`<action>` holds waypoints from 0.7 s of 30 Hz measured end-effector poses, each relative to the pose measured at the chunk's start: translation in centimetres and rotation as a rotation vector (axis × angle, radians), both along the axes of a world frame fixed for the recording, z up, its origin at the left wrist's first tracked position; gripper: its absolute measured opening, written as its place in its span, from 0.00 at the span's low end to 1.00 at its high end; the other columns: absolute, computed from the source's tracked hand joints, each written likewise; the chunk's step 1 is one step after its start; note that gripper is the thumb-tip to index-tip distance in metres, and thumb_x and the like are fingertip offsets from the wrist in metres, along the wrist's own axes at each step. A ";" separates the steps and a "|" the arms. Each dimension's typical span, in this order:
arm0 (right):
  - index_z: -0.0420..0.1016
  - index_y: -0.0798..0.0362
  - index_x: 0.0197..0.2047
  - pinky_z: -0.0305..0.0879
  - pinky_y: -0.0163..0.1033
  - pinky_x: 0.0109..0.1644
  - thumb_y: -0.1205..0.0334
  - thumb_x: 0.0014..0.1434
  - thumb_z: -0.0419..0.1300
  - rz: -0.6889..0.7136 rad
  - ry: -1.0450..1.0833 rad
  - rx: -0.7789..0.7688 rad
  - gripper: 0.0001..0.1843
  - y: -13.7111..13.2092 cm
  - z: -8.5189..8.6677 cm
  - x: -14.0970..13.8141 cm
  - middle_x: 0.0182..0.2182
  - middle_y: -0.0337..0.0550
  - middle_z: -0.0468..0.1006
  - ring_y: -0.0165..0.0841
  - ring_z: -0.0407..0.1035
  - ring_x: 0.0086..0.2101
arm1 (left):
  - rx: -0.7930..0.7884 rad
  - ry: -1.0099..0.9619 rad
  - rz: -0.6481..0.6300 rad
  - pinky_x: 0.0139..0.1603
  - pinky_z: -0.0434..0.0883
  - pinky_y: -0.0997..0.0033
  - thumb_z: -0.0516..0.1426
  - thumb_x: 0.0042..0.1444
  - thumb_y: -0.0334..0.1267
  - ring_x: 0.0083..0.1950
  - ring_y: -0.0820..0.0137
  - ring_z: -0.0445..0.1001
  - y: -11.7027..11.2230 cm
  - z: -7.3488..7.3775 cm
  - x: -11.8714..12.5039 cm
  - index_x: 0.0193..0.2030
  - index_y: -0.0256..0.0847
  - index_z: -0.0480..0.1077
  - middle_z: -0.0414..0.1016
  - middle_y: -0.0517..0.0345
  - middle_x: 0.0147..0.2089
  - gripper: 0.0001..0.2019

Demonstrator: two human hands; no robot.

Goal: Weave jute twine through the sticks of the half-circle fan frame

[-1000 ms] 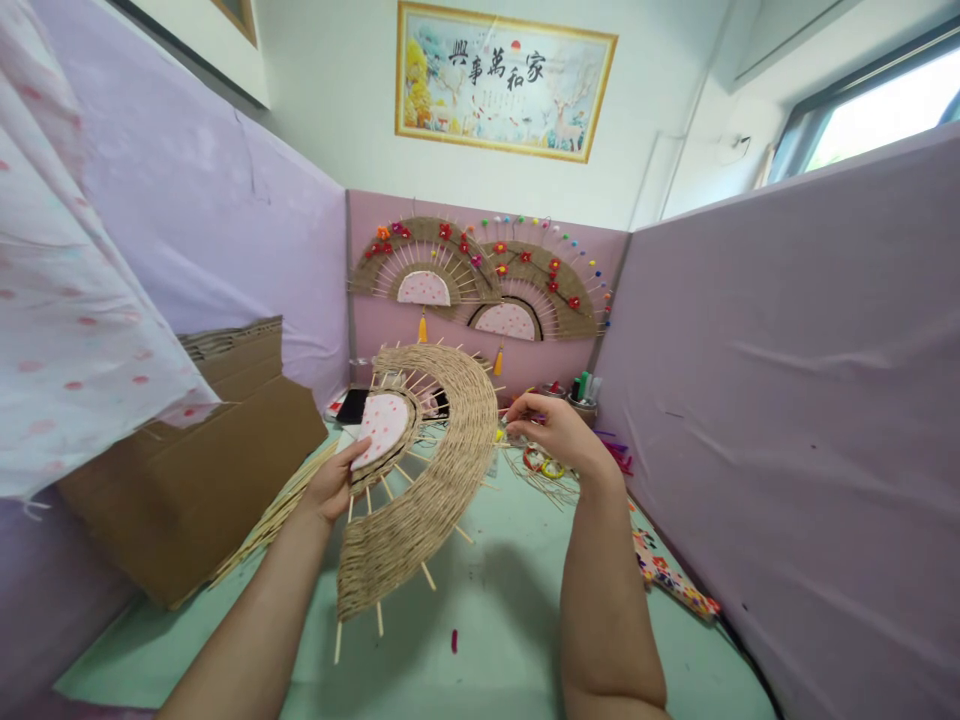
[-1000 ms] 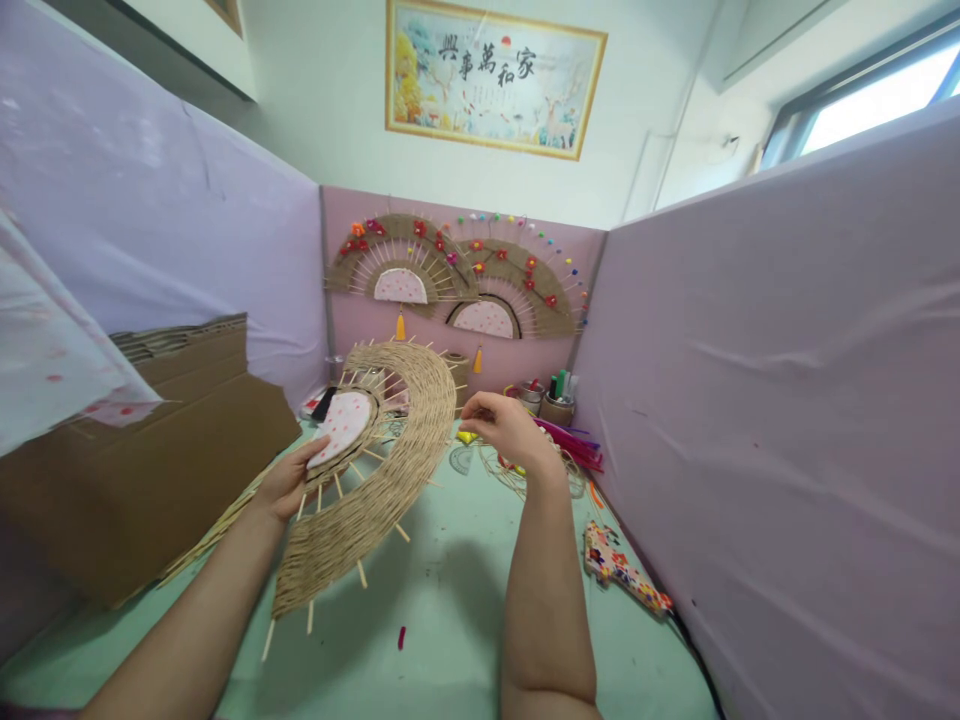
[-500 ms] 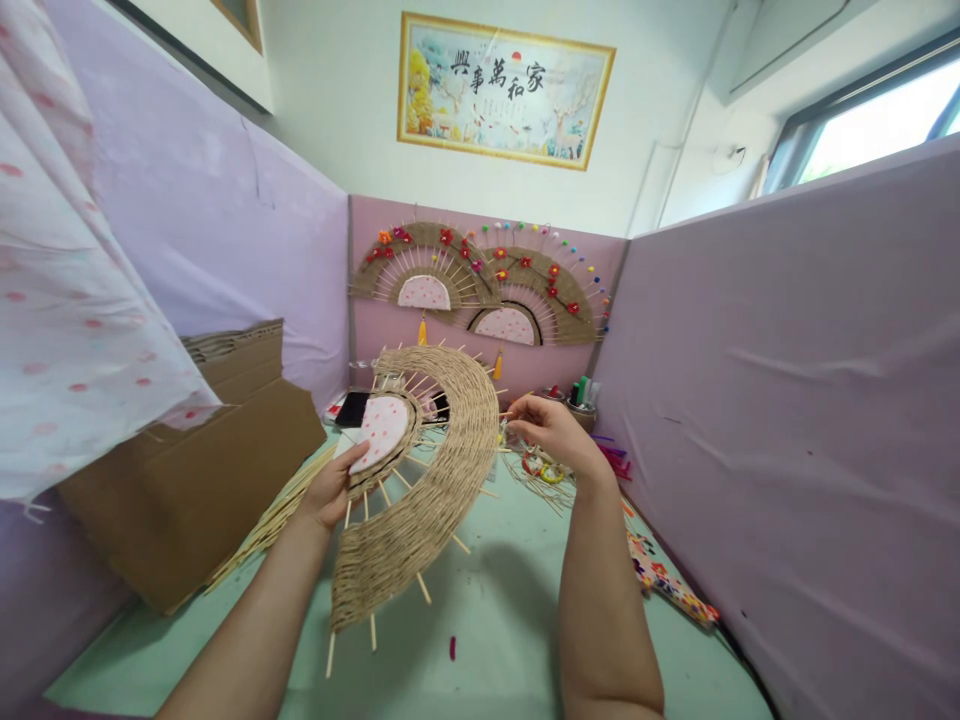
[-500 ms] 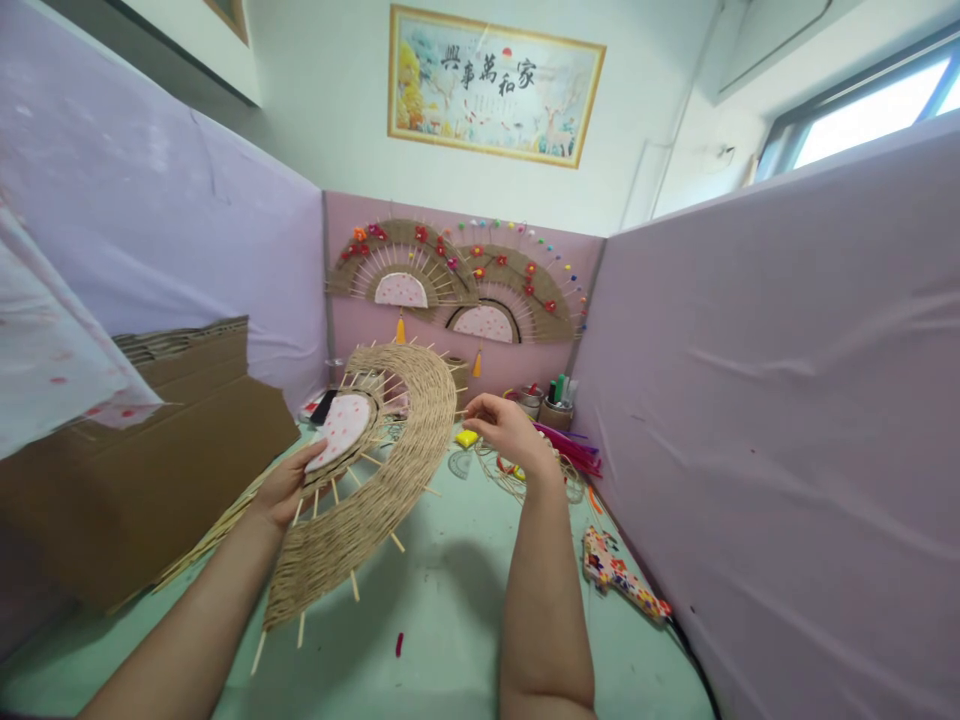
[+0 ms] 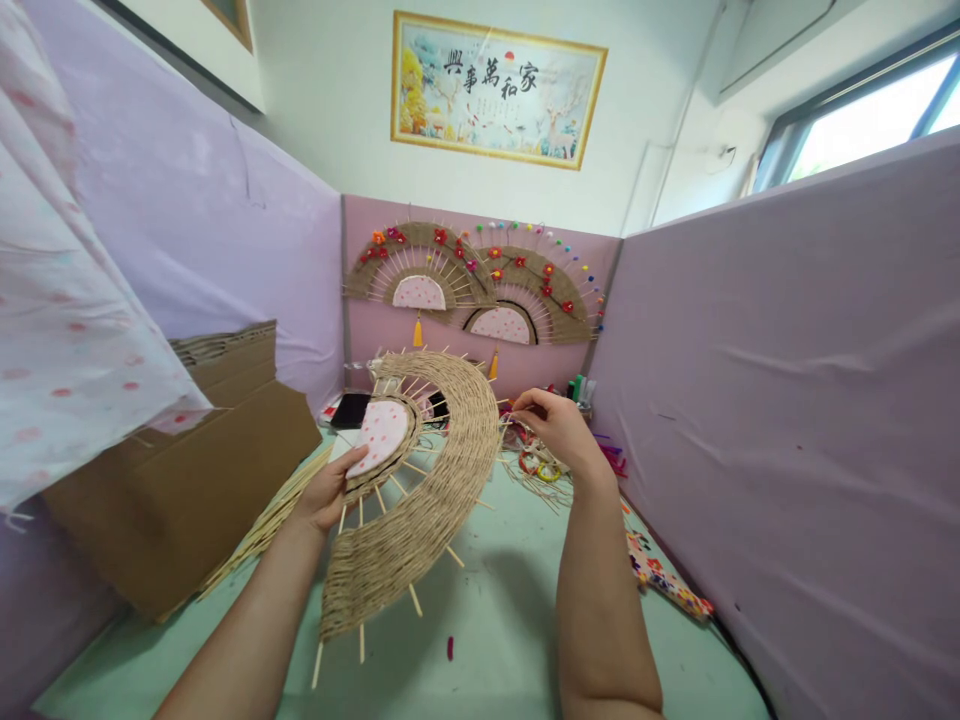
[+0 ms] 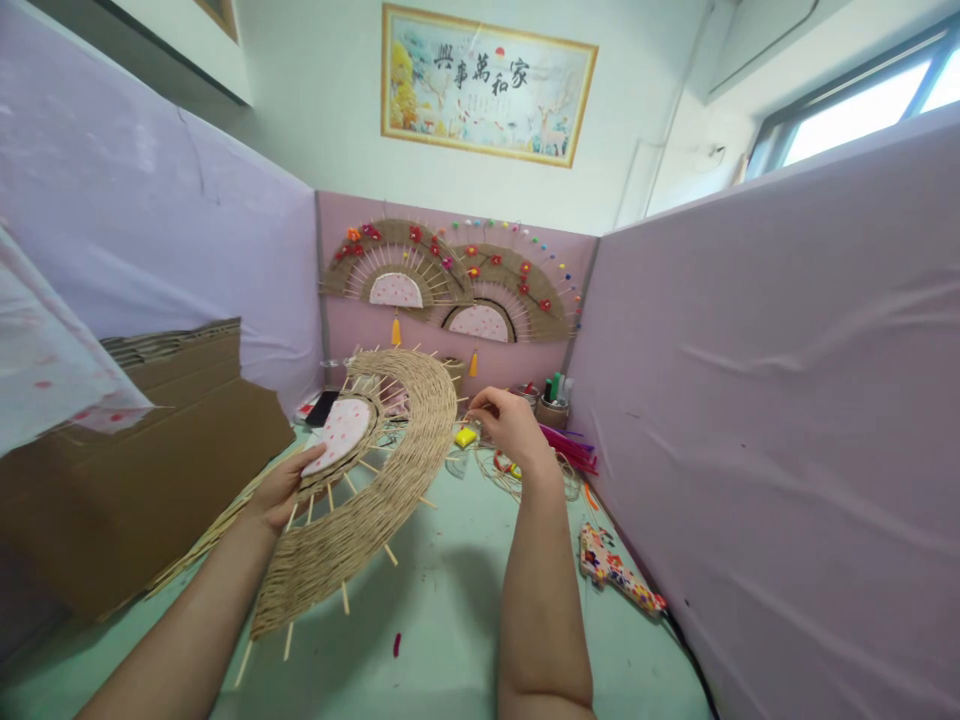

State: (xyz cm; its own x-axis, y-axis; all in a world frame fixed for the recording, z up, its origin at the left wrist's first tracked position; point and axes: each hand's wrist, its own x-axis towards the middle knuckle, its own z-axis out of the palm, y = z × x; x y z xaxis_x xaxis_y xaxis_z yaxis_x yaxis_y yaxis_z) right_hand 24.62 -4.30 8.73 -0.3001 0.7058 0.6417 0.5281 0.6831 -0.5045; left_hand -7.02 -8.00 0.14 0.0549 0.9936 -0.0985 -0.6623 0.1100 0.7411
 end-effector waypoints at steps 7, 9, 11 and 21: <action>0.72 0.52 0.31 0.60 0.36 0.37 0.64 0.52 0.56 -0.016 -0.008 0.078 0.05 -0.1 0.1 0.4 0.31 0.41 0.75 0.31 0.66 0.31 | -0.020 0.037 -0.029 0.29 0.77 0.68 0.47 0.58 0.26 0.30 0.62 0.79 -0.1 -0.1 -0.1 0.61 0.23 0.55 0.80 0.44 0.32 0.23; 0.72 0.52 0.31 0.60 0.36 0.38 0.65 0.52 0.55 0.002 0.004 0.069 0.05 -0.1 0.0 0.5 0.31 0.41 0.75 0.32 0.67 0.32 | -0.015 0.044 -0.057 0.31 0.77 0.67 0.48 0.57 0.25 0.32 0.61 0.79 -0.1 -0.3 -0.1 0.61 0.24 0.55 0.80 0.44 0.33 0.23; 0.72 0.52 0.32 0.60 0.36 0.37 0.64 0.52 0.56 0.033 0.036 0.035 0.05 0.0 -0.1 0.7 0.31 0.41 0.74 0.31 0.66 0.32 | -0.004 0.044 -0.075 0.32 0.77 0.66 0.48 0.57 0.25 0.33 0.60 0.79 -0.1 -0.4 -0.2 0.61 0.24 0.54 0.80 0.43 0.33 0.24; 0.71 0.55 0.31 0.61 0.34 0.31 0.59 0.50 0.59 0.197 0.216 -0.206 0.08 0.6 -0.7 1.3 0.27 0.39 0.72 0.29 0.64 0.27 | 0.030 0.022 -0.110 0.38 0.76 0.60 0.49 0.57 0.26 0.38 0.58 0.78 -0.6 -0.6 -0.1 0.64 0.30 0.50 0.79 0.42 0.38 0.27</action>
